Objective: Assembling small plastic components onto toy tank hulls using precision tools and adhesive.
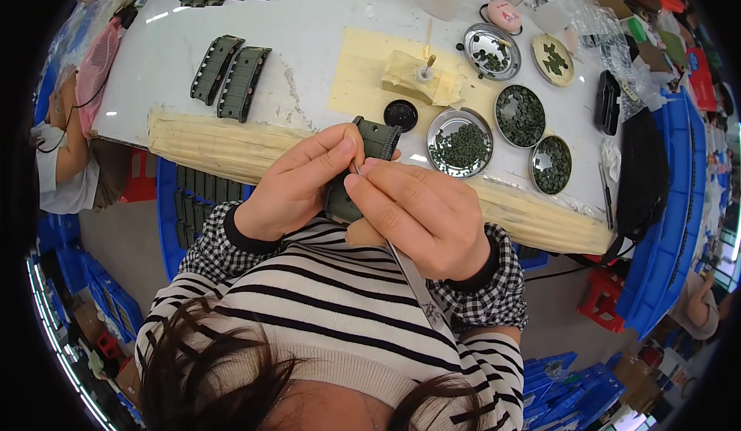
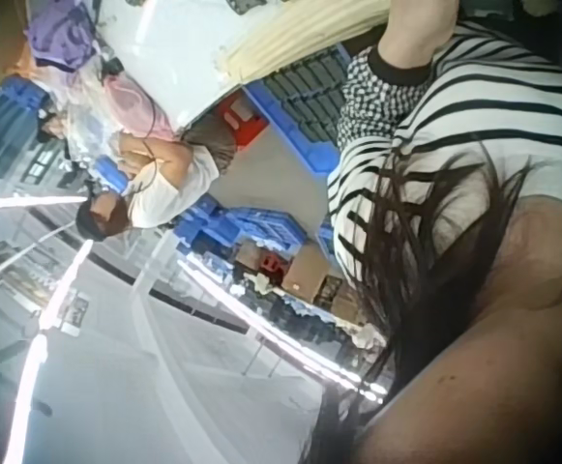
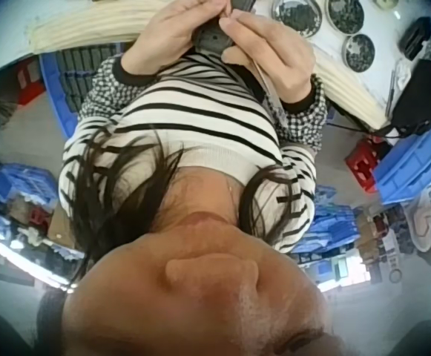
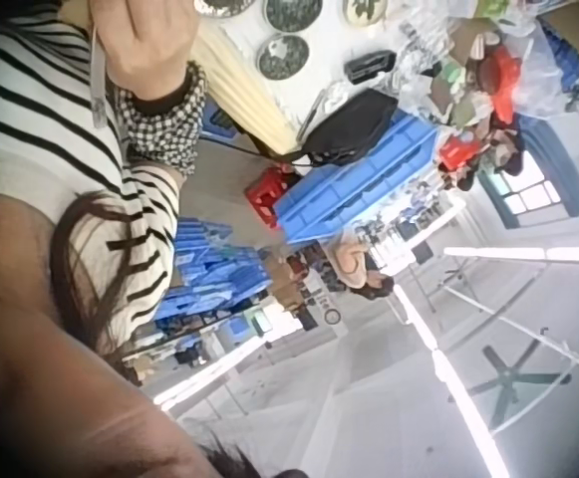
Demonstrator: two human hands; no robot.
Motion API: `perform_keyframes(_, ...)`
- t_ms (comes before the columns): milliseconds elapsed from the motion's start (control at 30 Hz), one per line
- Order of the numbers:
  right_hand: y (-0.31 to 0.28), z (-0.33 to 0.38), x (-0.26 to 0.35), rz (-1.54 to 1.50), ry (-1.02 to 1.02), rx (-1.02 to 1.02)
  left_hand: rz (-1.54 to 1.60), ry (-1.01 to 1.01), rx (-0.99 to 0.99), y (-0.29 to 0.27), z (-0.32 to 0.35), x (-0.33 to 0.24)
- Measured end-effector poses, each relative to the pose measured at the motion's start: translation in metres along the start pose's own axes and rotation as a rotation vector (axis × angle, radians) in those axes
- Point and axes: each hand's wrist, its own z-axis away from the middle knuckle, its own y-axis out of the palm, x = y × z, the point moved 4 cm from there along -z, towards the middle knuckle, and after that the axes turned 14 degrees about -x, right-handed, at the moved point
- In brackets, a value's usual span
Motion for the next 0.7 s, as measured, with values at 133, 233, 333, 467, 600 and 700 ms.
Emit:
perform_keyframes(133,-0.002,0.004,0.0,-0.065,0.126,0.03,-0.034,0.017,0.007,0.002,0.001,0.0)
perform_keyframes(233,-0.005,0.006,-0.012,-0.157,0.214,-0.104,0.06,0.002,0.011,0.0,0.002,-0.002)
perform_keyframes(333,-0.005,0.02,-0.033,-0.193,0.576,-0.319,0.183,-0.031,-0.069,0.001,0.008,-0.011)
perform_keyframes(467,0.008,0.029,-0.054,-0.094,0.675,-0.328,0.329,-0.081,-0.239,-0.016,0.009,-0.011)
perform_keyframes(600,0.019,0.031,-0.06,0.053,0.581,-0.287,0.417,-0.094,-0.231,-0.024,0.01,-0.008)
perform_keyframes(700,0.021,0.031,-0.061,0.089,0.576,-0.265,0.492,-0.095,-0.267,-0.025,0.012,-0.006)
